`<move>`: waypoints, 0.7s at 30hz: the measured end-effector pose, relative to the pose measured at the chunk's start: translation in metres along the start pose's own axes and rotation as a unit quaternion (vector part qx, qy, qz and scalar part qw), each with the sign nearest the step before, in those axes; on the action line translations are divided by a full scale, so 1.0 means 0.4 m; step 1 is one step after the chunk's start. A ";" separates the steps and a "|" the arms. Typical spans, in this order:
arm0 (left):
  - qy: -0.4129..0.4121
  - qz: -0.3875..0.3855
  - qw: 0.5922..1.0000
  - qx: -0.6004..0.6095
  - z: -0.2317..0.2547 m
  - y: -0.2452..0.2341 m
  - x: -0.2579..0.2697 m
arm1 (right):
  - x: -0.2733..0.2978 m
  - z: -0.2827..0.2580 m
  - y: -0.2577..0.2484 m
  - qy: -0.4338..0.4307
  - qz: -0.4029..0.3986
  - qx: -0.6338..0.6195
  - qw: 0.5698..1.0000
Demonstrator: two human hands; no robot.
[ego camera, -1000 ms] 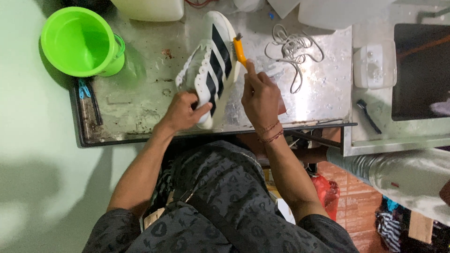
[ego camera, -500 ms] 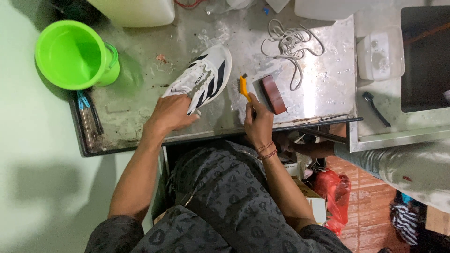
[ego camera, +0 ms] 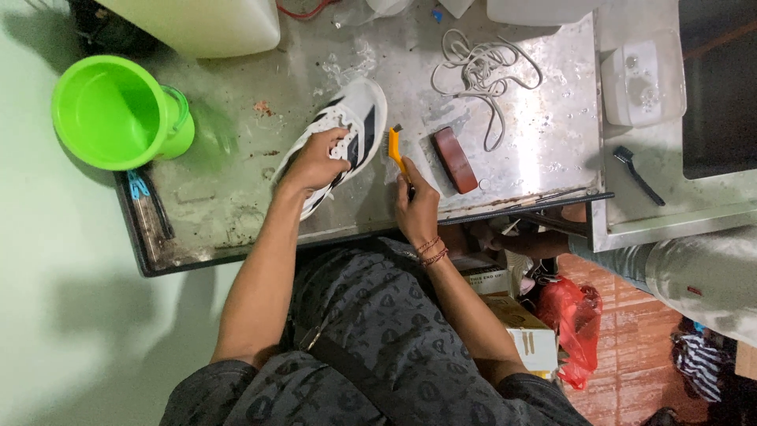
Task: The person scrubs a white sneaker with black stripes using a yellow brush. They rotate the shoe to clean the sides, toe, and heel areas on a metal countertop.
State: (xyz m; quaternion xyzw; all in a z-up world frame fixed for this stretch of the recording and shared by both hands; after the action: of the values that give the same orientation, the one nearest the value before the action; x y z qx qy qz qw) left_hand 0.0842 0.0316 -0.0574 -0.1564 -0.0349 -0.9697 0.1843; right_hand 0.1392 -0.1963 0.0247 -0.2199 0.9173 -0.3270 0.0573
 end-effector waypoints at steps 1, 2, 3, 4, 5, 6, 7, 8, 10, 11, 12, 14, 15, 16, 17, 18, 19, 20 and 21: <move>0.001 -0.001 1.000 -0.001 0.011 -0.005 -0.001 | -0.006 0.000 0.005 0.000 0.002 -0.001 1.000; 0.007 -0.027 0.999 0.023 0.024 -0.005 -0.002 | -0.011 0.002 0.010 0.005 0.005 -0.022 1.000; 0.010 -0.052 0.997 0.048 0.033 -0.006 0.004 | -0.012 0.004 0.015 0.012 0.007 -0.043 0.999; 0.010 -0.052 0.998 0.047 0.034 -0.003 0.015 | -0.007 -0.008 0.014 0.012 0.006 -0.044 0.999; 0.019 -0.045 0.992 0.114 0.041 -0.006 0.020 | -0.009 -0.023 0.014 0.001 0.006 -0.047 0.999; 0.028 -0.038 0.982 0.181 0.048 -0.009 0.024 | -0.011 -0.038 0.013 -0.011 0.007 -0.051 0.999; 0.030 -0.038 0.983 0.178 0.102 0.003 0.053 | -0.013 -0.047 0.018 -0.013 0.009 -0.054 0.998; 0.009 -0.025 0.967 0.254 0.151 0.014 0.082 | -0.015 -0.059 0.019 -0.035 0.026 -0.048 0.998; -0.020 -0.010 0.944 0.330 0.191 0.023 0.130 | -0.006 -0.076 0.026 -0.051 0.038 -0.043 0.997; -0.012 -0.004 0.926 0.376 0.194 0.016 0.131 | -0.012 -0.093 0.028 -0.091 0.044 -0.032 0.994; -0.004 0.003 0.907 0.422 0.198 0.008 0.134 | -0.016 -0.112 0.031 -0.130 0.049 -0.021 0.990; 0.009 0.008 0.898 0.440 0.214 0.006 0.146 | 0.000 -0.122 0.036 -0.152 0.055 0.006 0.987; 0.024 0.017 0.889 0.458 0.222 -0.001 0.154 | 0.006 -0.132 0.042 -0.175 0.058 0.032 0.982; 0.028 0.018 0.889 0.457 0.209 -0.003 0.151 | -0.007 -0.145 0.041 -0.179 0.058 0.031 0.982; 0.038 0.023 0.886 0.462 0.195 -0.003 0.152 | -0.014 -0.157 0.038 -0.182 0.065 0.037 0.980; 0.048 0.027 0.883 0.466 0.180 -0.004 0.153 | -0.021 -0.168 0.036 -0.185 0.072 0.044 0.979; 0.048 0.029 0.882 0.468 0.198 0.001 0.162 | -0.037 -0.178 0.039 -0.186 0.070 0.045 0.979; 0.057 0.030 0.876 0.478 0.217 0.005 0.170 | -0.051 -0.189 0.040 -0.195 0.083 0.050 0.976; 0.064 0.033 0.870 0.488 0.234 0.011 0.183 | -0.062 -0.199 0.041 -0.204 0.094 0.056 0.973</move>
State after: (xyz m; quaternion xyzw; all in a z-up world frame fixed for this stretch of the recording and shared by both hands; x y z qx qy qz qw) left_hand 0.0484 0.0141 0.0544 0.0146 -0.4870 -0.8302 0.2709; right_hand 0.1355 -0.1283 0.0756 -0.1911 0.8833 -0.3189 0.2856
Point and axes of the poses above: each hand's wrist, its own x-axis away from the middle knuckle, its own y-axis out of the palm, z = x × y, the point moved 4 cm from there along -x, towards the middle knuckle, and after that the axes turned 10 degrees about x, right-handed, at the moved point
